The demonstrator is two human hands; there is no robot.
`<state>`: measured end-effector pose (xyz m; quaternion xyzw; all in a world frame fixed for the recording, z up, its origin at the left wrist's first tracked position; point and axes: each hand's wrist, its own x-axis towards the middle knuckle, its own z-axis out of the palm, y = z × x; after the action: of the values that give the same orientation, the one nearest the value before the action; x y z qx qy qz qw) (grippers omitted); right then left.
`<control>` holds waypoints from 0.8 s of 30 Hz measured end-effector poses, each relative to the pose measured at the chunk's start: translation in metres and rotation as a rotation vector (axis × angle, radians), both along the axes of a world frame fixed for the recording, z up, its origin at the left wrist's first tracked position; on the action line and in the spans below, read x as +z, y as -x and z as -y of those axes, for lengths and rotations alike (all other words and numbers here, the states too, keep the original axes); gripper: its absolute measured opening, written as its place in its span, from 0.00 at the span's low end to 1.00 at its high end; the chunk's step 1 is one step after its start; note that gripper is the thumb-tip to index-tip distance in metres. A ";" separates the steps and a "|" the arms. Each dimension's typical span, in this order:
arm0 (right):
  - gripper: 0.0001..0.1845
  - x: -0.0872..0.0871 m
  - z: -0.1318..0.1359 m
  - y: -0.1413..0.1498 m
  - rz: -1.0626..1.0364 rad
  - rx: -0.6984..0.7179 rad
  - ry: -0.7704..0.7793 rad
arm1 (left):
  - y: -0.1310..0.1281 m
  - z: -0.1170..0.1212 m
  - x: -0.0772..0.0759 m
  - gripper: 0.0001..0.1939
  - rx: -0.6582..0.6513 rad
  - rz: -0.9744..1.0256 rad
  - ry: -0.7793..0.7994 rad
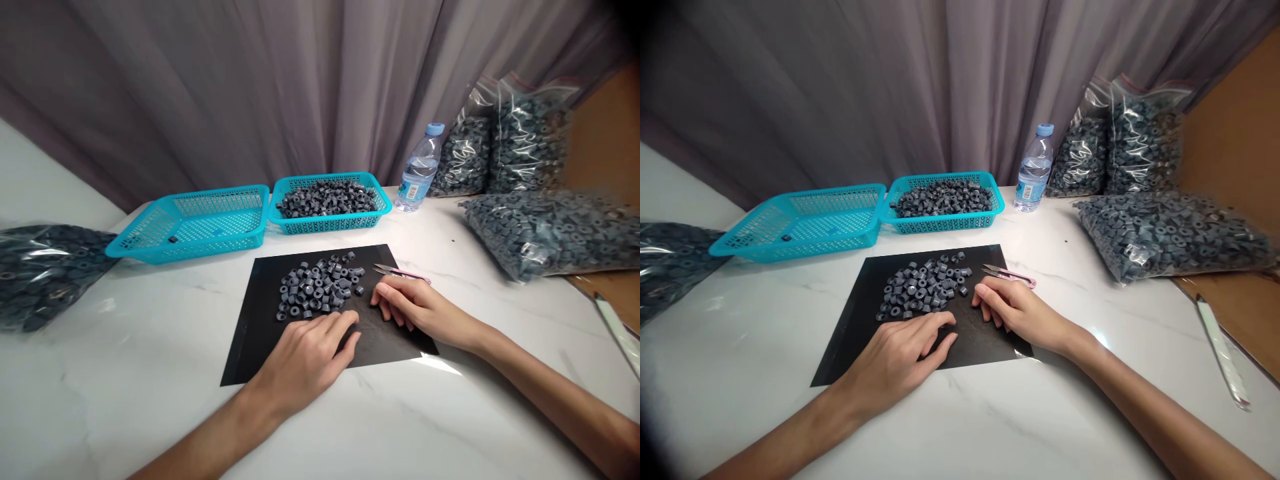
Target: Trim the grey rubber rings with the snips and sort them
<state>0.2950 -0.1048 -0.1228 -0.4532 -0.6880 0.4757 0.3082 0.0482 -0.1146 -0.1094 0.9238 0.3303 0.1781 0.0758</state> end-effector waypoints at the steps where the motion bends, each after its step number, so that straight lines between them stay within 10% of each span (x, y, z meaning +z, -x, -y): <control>1: 0.26 0.000 0.000 0.000 0.000 0.001 0.002 | 0.000 0.000 0.001 0.09 0.014 0.003 0.009; 24: 0.23 0.002 0.001 0.000 0.020 0.008 0.014 | 0.001 -0.003 -0.001 0.04 0.142 0.152 0.088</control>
<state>0.2950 -0.1054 -0.1206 -0.4574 -0.6894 0.4773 0.2963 0.0467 -0.1119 -0.1105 0.8777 0.3956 0.2379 0.1284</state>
